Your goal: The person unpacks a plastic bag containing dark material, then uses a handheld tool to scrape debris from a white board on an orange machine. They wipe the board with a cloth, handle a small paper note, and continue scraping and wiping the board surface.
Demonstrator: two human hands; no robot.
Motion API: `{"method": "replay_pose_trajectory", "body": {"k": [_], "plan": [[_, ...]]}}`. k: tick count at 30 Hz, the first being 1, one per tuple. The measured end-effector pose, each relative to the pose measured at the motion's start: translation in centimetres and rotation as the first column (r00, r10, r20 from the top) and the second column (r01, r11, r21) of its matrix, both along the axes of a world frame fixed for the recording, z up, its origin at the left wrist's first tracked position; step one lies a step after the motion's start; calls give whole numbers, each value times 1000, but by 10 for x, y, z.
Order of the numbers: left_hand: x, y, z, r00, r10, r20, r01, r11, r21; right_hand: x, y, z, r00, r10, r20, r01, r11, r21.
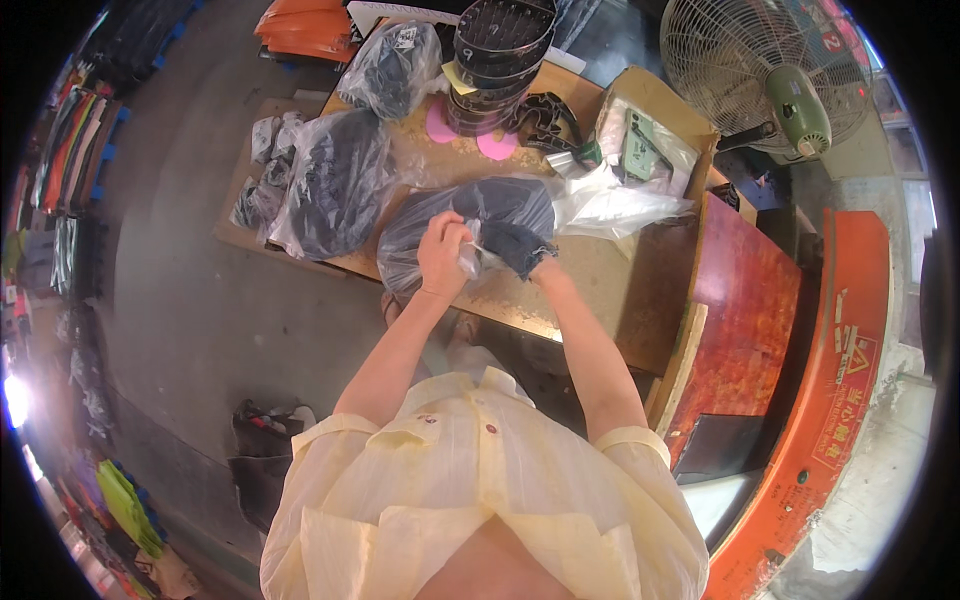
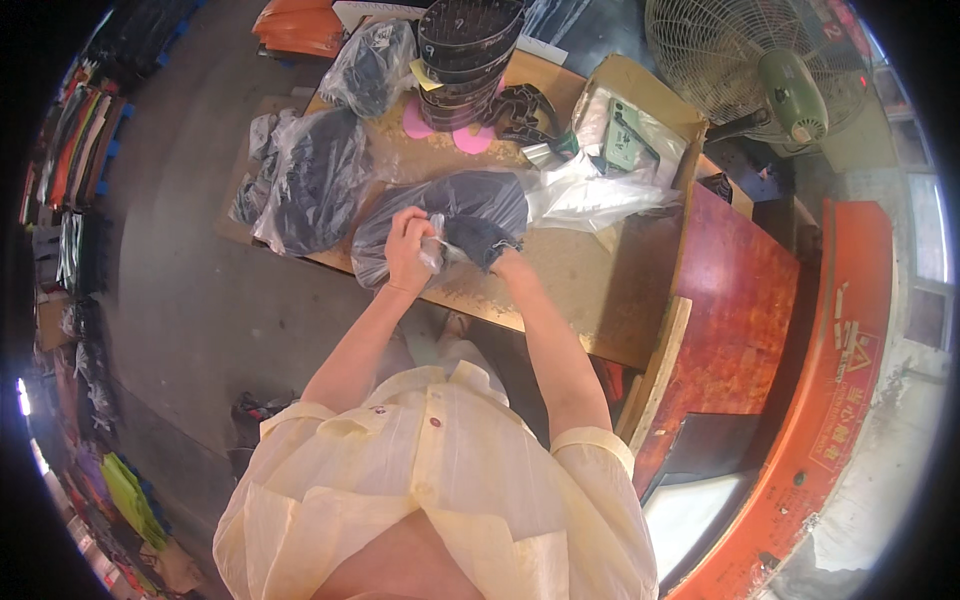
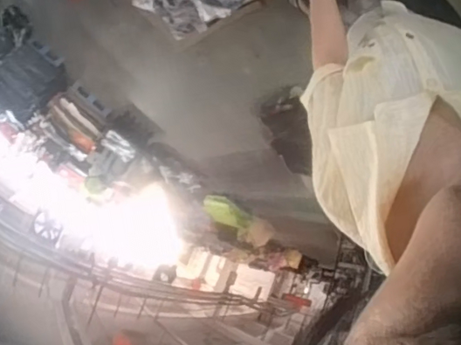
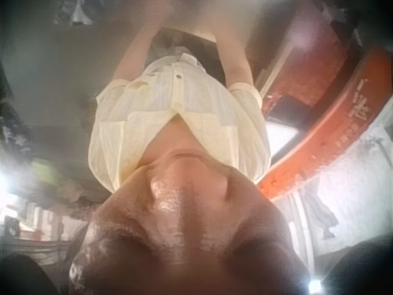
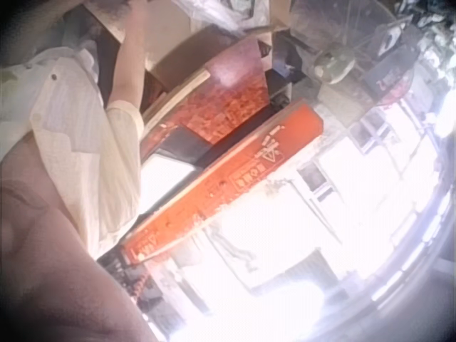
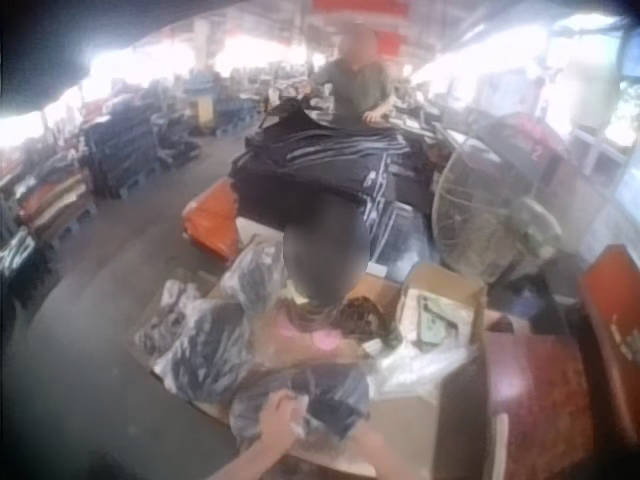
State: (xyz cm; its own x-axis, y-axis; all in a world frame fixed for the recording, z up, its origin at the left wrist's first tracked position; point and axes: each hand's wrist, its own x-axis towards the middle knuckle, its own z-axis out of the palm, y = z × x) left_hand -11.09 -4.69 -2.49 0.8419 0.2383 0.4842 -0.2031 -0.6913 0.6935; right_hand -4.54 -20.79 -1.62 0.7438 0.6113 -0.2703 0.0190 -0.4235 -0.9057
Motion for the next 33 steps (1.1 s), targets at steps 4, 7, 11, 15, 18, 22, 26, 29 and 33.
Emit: {"method": "replay_pose_trajectory", "body": {"k": [4, 7, 11, 15, 18, 22, 26, 29, 33], "plan": [[-16, 6, 0, 999, -47, 24, 44, 994, 101, -4, -4, 13, 989, 21, -146, -28, 998, -48], [-26, 19, 10, 987, -110, -115, 138, 955, 263, -10, 8, 28, 988, 50, -147, -71, 987, -142], [-32, 30, 26, 987, -132, -95, 154, 949, 274, -17, 28, 35, 974, 96, 207, -27, 949, -313], [-45, 43, 31, 987, -139, -84, 158, 944, 290, -19, 33, 15, 858, 74, 509, 112, 939, -325], [-71, 54, 24, 981, -87, -175, 136, 947, 291, -9, 32, -14, 818, 83, 569, 257, 831, -492], [-98, 64, 12, 894, -24, -448, 161, 949, 270, 2, 32, -48, 812, -25, 583, 327, 847, -420], [-77, 50, 5, 887, -256, -384, 83, 907, -413, 18, 12, -54, 963, 50, 263, 103, 837, -538], [-47, 33, 5, 817, -542, -199, 41, 399, -916, 21, 0, -40, 932, 120, 343, 31, 914, -405], [-21, 31, -5, 688, -637, -349, -5, 476, -879, -1, -1, -14, 937, 16, 348, 82, 961, -266]]}}
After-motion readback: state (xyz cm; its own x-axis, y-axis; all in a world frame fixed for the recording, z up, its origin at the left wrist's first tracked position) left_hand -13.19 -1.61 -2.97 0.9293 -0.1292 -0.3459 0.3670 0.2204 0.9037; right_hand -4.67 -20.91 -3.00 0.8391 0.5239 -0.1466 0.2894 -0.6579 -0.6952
